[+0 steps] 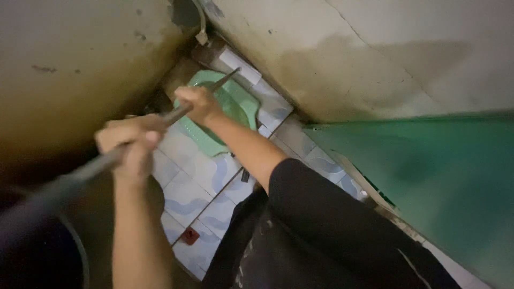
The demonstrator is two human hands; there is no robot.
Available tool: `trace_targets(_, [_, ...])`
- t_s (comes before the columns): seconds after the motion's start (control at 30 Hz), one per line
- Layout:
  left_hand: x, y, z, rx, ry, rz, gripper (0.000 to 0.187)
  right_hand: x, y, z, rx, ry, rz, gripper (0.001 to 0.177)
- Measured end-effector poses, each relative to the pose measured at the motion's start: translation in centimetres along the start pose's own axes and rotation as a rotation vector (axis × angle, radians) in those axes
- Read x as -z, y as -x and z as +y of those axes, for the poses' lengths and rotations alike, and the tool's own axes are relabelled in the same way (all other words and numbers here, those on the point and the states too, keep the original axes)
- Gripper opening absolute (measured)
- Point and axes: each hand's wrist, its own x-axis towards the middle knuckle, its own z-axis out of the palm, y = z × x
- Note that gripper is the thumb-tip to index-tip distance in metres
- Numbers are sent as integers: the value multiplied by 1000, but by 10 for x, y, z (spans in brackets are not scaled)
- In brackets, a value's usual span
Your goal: Cleaning the bathroom floor around a squat toilet using a long-handled squeegee.
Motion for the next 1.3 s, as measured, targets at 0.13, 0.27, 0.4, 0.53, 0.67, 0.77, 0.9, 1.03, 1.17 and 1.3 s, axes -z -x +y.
trace_targets(0.13, [1, -5, 35, 235, 427, 92, 45, 26, 21, -25, -75, -14, -76, 14])
trace_targets(0.27, [1, 6, 38, 217, 556, 50, 41, 33, 59, -39, -79, 35, -84, 11])
trace_targets(0.4, [9, 6, 31, 233, 664, 154, 39, 15, 45, -38, -12, 102, -4, 11])
trace_targets(0.53, [5, -4, 23, 234, 479, 195, 40, 7, -13, -27, 218, -78, 88, 16])
trace_targets(0.67, [-1, 1, 2, 182, -50, -73, 38, 4, -24, -15, 3, -165, -54, 23])
trace_targets(0.77, [-2, -3, 14, 203, 38, -55, 41, 22, -10, -30, 126, -108, -23, 16])
trace_targets(0.9, [-1, -4, 35, 221, 299, -20, 44, 44, 12, -54, 152, -73, -50, 15])
trace_targets(1.03, [0, -1, 23, 166, 184, 1, 37, 15, -4, -25, 203, -42, 69, 18])
trace_targets(1.17, [1, -6, -1, 153, 34, 12, 32, -2, -30, -2, 66, -131, -51, 21])
trace_targets(1.3, [14, -1, -14, 184, 91, 61, 34, 3, -40, -16, 72, -117, -143, 18])
